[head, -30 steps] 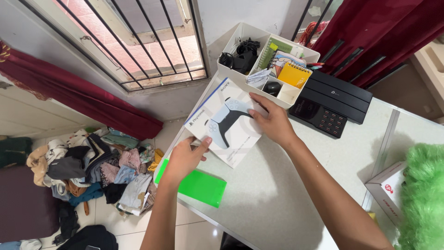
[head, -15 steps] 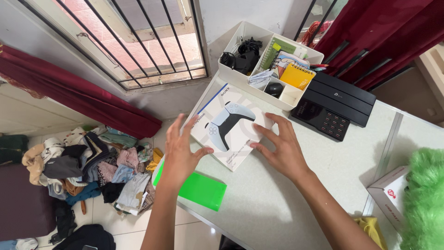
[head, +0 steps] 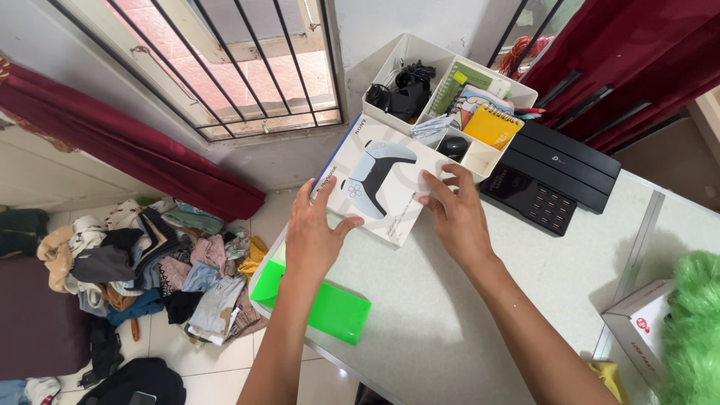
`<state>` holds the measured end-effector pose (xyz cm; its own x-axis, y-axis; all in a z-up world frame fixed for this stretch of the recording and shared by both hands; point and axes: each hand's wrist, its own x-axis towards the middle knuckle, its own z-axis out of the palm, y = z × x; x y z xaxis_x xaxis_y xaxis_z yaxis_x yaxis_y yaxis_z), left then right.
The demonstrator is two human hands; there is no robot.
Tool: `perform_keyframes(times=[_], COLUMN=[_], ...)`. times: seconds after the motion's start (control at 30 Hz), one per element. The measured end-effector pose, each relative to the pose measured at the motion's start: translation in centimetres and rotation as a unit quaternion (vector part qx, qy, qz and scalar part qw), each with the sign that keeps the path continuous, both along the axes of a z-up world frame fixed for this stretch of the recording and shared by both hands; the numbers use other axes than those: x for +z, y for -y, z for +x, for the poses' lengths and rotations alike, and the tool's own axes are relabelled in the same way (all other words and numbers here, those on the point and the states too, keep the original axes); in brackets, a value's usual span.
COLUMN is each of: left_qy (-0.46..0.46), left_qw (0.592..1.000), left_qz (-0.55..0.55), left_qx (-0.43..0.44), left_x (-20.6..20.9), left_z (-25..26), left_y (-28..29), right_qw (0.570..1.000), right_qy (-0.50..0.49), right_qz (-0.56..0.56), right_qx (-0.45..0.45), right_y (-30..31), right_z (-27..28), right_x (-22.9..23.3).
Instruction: The person wipes the surfaces of two product boxes on a desk using a yellow cloth. They first wipe a white PlayStation controller box, then a green USB fast charger box, turning each to clean multiple sides before placing them back on the desk.
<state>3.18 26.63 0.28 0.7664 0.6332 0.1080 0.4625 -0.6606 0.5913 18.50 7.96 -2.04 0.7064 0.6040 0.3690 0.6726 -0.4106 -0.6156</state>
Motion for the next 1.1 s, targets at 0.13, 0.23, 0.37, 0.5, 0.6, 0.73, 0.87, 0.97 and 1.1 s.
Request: perform_keyframes(times=[0.13, 0.23, 0.37, 0.5, 0.6, 0.73, 0.87, 0.97, 1.1], left_qy=[0.031, 0.052, 0.042, 0.035, 0.072, 0.095, 0.132, 0.142, 0.190], left_qw=[0.999, 0.995, 0.991, 0.990, 0.989, 0.993, 0.989, 0.986, 0.978], left_qz=[-0.036, -0.082, -0.122, -0.135, -0.124, -0.055, -0.030, 0.068, -0.043], left_qx=[-0.010, -0.023, -0.018, -0.017, -0.035, -0.039, -0.053, -0.050, -0.077], left_x=[-0.4, -0.6, -0.7, -0.8, -0.9, -0.6, 0.1, 0.7, 1.1], left_z=[0.4, 0.5, 0.2, 0.0, 0.0, -0.6, -2.3, -3.5, -4.6], left_y=[-0.9, -2.0, -3.0, -3.3, -3.0, -1.9, 0.4, 2.6, 6.0], right_qw=[1.000, 0.999, 0.999, 0.999, 0.999, 0.999, 0.998, 0.992, 0.980], right_qy=[-0.021, -0.024, -0.029, -0.037, -0.031, -0.044, -0.047, -0.112, -0.189], right_qz=[0.022, 0.025, 0.013, 0.014, 0.011, 0.017, 0.041, 0.056, 0.051], right_qx=[-0.002, -0.003, -0.006, -0.007, -0.002, 0.008, 0.010, -0.007, -0.024], right_y=[-0.5, -0.9, -1.0, -1.3, -1.0, 0.1, 2.0, 3.5, 5.7], right_z=[0.1, 0.0, -0.2, -0.1, 0.0, -0.4, -2.1, -3.8, -6.8], right_x=[-0.3, -0.4, -0.4, -0.3, -0.2, 0.4, 1.4, 2.5, 3.7])
